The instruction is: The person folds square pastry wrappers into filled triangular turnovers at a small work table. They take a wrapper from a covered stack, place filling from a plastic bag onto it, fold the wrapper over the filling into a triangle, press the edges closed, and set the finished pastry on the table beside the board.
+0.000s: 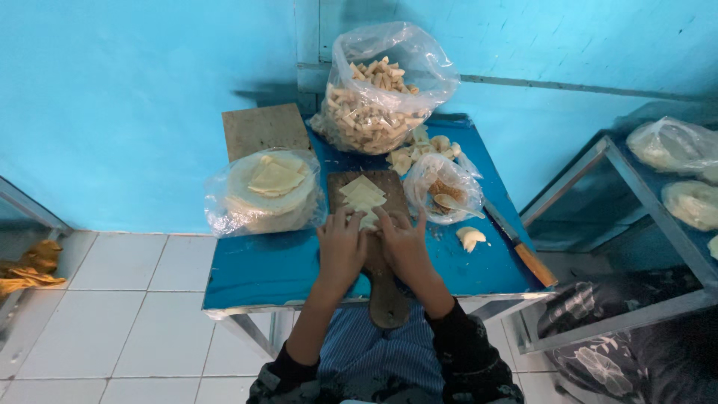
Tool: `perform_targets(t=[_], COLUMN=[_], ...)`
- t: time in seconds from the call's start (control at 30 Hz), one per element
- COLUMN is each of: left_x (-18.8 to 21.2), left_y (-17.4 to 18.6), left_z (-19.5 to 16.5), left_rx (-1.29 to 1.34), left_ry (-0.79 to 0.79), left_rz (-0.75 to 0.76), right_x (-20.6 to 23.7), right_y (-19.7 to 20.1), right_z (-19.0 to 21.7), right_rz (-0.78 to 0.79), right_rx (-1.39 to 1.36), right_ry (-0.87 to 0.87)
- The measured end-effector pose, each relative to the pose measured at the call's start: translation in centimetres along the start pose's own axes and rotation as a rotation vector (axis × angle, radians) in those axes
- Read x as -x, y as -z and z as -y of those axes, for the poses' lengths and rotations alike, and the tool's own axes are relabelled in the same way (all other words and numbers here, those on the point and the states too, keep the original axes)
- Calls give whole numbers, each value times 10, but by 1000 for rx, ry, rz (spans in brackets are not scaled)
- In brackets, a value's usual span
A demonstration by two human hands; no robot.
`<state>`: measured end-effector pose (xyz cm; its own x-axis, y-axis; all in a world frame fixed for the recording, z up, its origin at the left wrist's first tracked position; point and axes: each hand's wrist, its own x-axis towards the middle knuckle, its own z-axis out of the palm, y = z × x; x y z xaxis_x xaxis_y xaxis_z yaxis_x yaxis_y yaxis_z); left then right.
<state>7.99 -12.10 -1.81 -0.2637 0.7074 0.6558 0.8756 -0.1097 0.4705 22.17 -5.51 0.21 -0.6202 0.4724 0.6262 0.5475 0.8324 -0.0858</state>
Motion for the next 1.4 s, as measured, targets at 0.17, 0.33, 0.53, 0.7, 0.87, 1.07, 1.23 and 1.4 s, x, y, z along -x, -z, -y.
perform_targets(t=[0.17, 0.33, 0.53, 0.7, 0.87, 1.07, 1.23, 1.4], left_x=[-1, -5, -5, -5, -4, -5, -4, -4], left_y=[11, 18, 21, 24, 26, 26, 25, 25], left_z=[-4, -8, -10, -11, -13, -11, -12, -11], left_rx=[106, 343, 378, 360, 419, 502, 454, 439], left_ry=[64, -15, -10, -14, 7, 26, 17, 49], left_rz=[-25, -7, 31, 31, 12, -60, -76, -44], right_x=[2, 12, 21, 16, 8, -5, -68, -132], right_y=[-2, -2, 8, 17, 28, 67, 91, 87], right_z=[-11, -33, -35, -27, -12, -50, -117, -111], right_rz=[-177, -43, 95, 134, 71, 601, 609, -148], right_rx=[-85, -1094, -1354, -1346, -929, -529, -739, -634], right_ry=[-29, -504, -614, -603, -408, -396, -52, -138])
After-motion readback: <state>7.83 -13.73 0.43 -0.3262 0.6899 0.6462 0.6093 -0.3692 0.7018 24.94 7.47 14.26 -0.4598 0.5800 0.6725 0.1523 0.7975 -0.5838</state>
